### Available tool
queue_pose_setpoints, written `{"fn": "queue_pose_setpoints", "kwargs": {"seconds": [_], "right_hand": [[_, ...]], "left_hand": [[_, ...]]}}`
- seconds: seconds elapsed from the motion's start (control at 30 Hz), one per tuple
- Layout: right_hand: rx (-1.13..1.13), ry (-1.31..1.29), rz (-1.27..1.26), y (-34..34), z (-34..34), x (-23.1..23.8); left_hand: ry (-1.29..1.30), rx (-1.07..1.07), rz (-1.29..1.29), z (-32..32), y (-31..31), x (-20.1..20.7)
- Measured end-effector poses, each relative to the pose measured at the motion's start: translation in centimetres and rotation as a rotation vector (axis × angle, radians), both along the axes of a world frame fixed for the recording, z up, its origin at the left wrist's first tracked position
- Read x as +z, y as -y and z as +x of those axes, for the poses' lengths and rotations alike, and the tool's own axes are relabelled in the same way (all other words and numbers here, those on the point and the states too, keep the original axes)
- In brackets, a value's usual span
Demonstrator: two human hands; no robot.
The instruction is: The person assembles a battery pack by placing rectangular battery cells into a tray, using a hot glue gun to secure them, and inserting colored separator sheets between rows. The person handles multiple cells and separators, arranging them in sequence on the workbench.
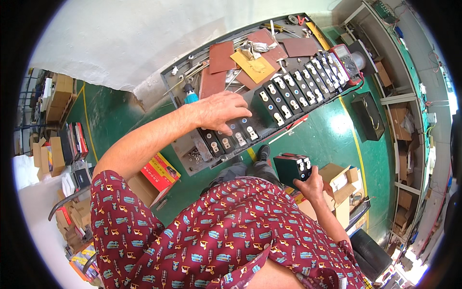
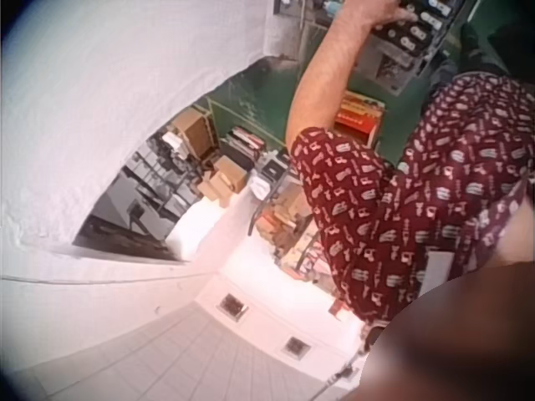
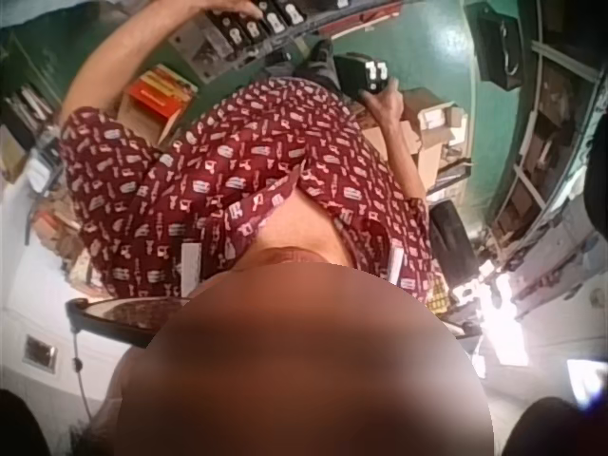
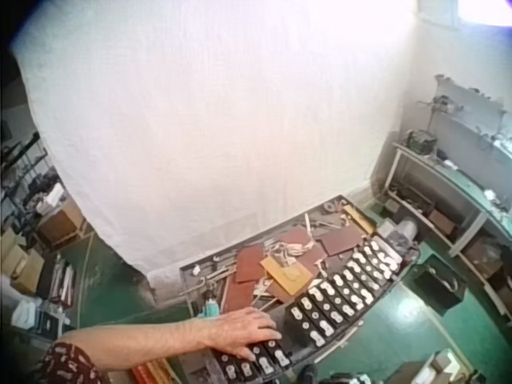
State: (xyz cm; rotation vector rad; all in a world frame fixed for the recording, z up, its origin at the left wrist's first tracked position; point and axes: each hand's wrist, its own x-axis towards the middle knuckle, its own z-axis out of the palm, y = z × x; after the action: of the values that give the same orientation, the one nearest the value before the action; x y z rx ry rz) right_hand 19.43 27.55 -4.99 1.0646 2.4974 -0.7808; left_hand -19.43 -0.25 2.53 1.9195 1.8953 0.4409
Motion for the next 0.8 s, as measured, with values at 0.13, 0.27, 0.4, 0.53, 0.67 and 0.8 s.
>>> {"fn": "queue_pose_setpoints", "kwargs": {"seconds": [0.13,0.27,0.4,0.53,0.67,0.8], "right_hand": [[0.0,0.005,-0.013,-0.1,-0.3,-0.1],[0.006,-0.014,0.0,-0.2,-0.3,-0.4],[0.009,-0.014,-0.001,-0.3,-0.3,-0.3],[-0.006,0.016,-0.017,-0.3,-0.3,0.2],[-0.014,0.007,-0.024,-0.3,0.0,0.1],[-0.008,0.013,-0.02,-0.4,0.6,-0.2]], "left_hand": [[-0.005,0.003,-0.013,0.0,-0.3,0.3],[-0.015,0.018,0.022,0.1,0.3,0.1],[-0.009,0.041,0.02,0.0,0.4,0.5],[-0.013,0.084,0.049,-0.2,1.1,1.5],[0.026,0.1,0.14,0.9,3.4,2.1],[0.018,0.082,0.044,2.7,6.6,3.4]]}}
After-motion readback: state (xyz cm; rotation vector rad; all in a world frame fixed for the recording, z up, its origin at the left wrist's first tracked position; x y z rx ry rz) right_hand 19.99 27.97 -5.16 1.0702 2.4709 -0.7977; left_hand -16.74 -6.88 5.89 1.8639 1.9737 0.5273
